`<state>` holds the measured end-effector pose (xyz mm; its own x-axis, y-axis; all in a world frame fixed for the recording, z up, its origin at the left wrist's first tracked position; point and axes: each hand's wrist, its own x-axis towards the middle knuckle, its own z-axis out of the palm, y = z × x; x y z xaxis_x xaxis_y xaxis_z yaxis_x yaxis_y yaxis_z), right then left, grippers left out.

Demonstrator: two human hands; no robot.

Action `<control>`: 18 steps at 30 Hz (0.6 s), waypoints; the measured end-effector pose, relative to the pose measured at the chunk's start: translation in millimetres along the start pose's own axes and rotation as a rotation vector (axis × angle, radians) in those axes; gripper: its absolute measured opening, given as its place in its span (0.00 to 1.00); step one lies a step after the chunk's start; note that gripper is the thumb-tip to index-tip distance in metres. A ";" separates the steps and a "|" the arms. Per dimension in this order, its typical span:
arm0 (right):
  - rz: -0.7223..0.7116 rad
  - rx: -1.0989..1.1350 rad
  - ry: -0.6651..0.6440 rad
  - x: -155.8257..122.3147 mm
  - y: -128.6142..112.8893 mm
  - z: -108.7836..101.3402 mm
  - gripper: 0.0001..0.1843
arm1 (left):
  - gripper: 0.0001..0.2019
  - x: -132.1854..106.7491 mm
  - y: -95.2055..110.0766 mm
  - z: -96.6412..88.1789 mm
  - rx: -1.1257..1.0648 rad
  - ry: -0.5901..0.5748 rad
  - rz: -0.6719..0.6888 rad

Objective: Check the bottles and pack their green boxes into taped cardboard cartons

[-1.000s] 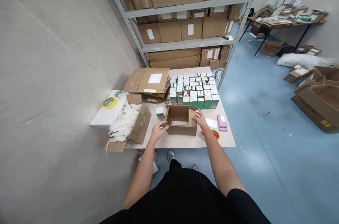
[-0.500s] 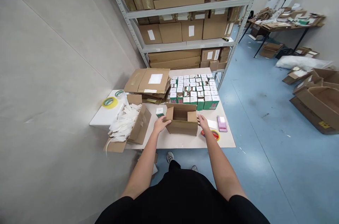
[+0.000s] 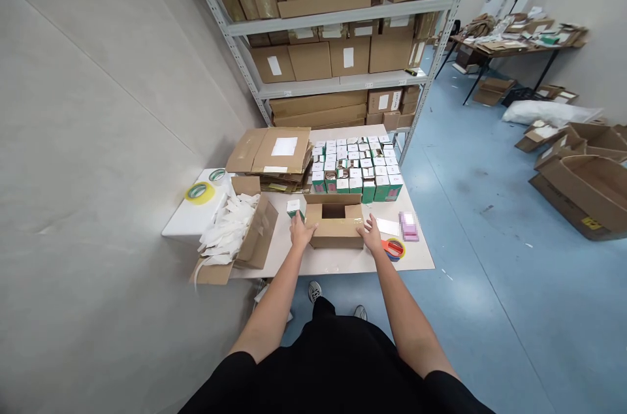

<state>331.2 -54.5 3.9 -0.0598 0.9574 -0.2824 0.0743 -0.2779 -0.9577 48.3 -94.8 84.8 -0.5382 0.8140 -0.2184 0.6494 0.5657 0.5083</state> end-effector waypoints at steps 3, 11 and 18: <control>-0.002 -0.151 0.077 1.2 6.0 1.2 0.60 | 0.55 5.6 9.6 -2.8 0.107 0.001 0.091; -0.087 -0.342 0.138 7.1 0.0 -0.3 0.55 | 0.49 28.9 61.1 -21.5 0.301 -0.065 0.509; -0.107 -0.409 0.163 11.2 -5.1 3.4 0.56 | 0.41 8.6 44.7 7.1 0.436 -0.406 0.434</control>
<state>326.7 -42.7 5.5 0.0668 0.9880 -0.1393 0.4656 -0.1544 -0.8714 76.5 -61.5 99.8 0.0020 0.9131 -0.4076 0.9589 0.1139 0.2600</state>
